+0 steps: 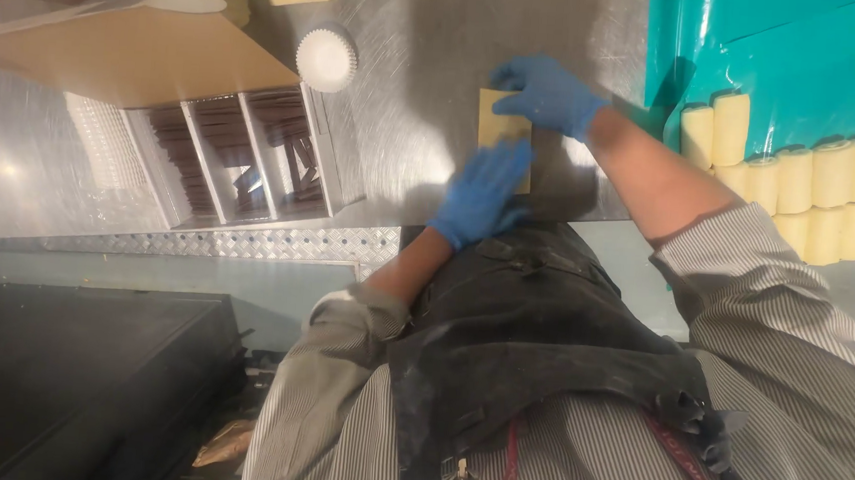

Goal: Roll small pastry sheets with chocolate fillings and place them on a tray.

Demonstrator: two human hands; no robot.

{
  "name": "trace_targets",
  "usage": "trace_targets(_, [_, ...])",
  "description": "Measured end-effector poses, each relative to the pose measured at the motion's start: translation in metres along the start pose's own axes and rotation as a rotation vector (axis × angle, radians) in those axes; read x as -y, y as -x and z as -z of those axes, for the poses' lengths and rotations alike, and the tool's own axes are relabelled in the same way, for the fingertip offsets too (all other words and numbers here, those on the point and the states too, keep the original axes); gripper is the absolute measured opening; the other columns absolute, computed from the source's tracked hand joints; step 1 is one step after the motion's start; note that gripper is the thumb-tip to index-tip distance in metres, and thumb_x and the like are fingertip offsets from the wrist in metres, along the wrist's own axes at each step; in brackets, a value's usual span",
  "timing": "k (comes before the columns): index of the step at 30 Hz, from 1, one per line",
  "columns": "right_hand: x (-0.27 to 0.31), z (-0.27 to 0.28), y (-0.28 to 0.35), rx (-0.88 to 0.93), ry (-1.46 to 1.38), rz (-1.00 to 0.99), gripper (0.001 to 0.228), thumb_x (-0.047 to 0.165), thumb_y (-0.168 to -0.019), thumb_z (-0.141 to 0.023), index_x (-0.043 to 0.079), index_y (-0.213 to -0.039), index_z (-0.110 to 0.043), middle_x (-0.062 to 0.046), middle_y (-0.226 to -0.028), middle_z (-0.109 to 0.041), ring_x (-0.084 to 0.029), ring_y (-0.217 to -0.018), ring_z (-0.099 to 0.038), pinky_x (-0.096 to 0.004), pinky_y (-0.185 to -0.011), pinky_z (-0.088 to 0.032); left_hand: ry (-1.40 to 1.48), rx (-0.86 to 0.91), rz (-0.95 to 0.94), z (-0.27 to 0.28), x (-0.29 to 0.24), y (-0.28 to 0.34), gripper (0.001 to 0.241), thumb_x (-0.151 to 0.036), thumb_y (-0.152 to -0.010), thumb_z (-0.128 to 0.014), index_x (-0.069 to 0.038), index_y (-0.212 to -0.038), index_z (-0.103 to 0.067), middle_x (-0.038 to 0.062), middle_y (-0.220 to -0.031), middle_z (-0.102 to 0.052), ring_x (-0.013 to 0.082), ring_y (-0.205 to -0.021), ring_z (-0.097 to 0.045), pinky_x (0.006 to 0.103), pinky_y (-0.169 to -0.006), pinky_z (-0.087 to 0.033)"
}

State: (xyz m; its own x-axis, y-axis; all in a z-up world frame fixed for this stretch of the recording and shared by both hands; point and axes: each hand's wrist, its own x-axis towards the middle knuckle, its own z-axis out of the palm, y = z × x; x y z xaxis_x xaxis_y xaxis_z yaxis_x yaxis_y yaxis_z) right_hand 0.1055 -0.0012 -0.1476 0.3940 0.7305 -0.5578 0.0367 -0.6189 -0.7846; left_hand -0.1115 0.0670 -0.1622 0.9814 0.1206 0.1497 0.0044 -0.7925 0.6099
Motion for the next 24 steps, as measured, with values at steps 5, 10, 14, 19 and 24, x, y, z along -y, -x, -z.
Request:
trace_targets(5, [-0.001,0.0,-0.033,-0.123,-0.046,0.21,0.032,0.004,-0.085,-0.077,0.002,-0.116,-0.074,-0.008,-0.101,-0.073,-0.015,-0.085,-0.065,-0.026,-0.083,-0.055,-0.229,0.393,-0.119,-0.025,0.004,0.012,0.096,-0.069,-0.096,-0.059,-0.01,-0.163,-0.024,0.009,-0.171,-0.026,0.0272,-0.159,-0.026,0.044,-0.131,-0.023])
trace_targets(10, [-0.014,-0.026,-0.042,-0.35,0.317,0.512,0.035,0.009,-0.086,-0.078,0.003,-0.12,-0.072,-0.013,-0.122,-0.064,-0.028,-0.105,-0.059,-0.038,-0.093,-0.048,-0.25,0.45,-0.15,-0.019,0.007,0.005,0.104,-0.074,-0.092,-0.065,-0.011,-0.163,-0.024,0.01,-0.171,-0.022,0.0296,-0.159,-0.024,0.0464,-0.131,-0.021])
trace_targets(14, [-0.015,-0.048,0.007,-0.436,0.555,0.674,0.05,0.022,-0.092,-0.08,0.003,-0.136,-0.065,-0.018,-0.149,-0.051,-0.038,-0.13,-0.051,-0.049,-0.109,-0.041,0.059,0.018,0.021,0.006,0.008,0.016,0.064,-0.038,-0.095,-0.069,-0.007,-0.146,-0.046,0.023,-0.155,-0.04,0.0462,-0.148,-0.039,0.0608,-0.128,-0.031])
trace_targets(19, [-0.034,-0.043,0.099,-0.472,0.333,0.58,0.025,0.015,-0.099,-0.078,0.002,-0.12,-0.073,-0.017,-0.129,-0.067,-0.04,-0.118,-0.066,-0.048,-0.102,-0.051,-0.496,-0.192,0.507,0.085,0.089,0.052,0.018,-0.022,-0.092,-0.055,-0.012,-0.108,-0.057,0.008,-0.101,-0.055,0.0244,-0.095,-0.055,0.0354,-0.083,-0.042])
trace_targets(24, [-0.057,-0.038,0.149,-0.454,0.186,0.363,0.016,0.01,-0.103,-0.072,0.011,-0.119,-0.073,-0.009,-0.124,-0.071,-0.035,-0.117,-0.068,-0.045,-0.107,-0.05,-0.577,0.307,0.914,0.15,0.144,0.094,0.016,-0.006,-0.091,-0.057,-0.011,-0.083,-0.07,0.006,-0.07,-0.068,0.0224,-0.071,-0.076,0.0351,-0.06,-0.062])
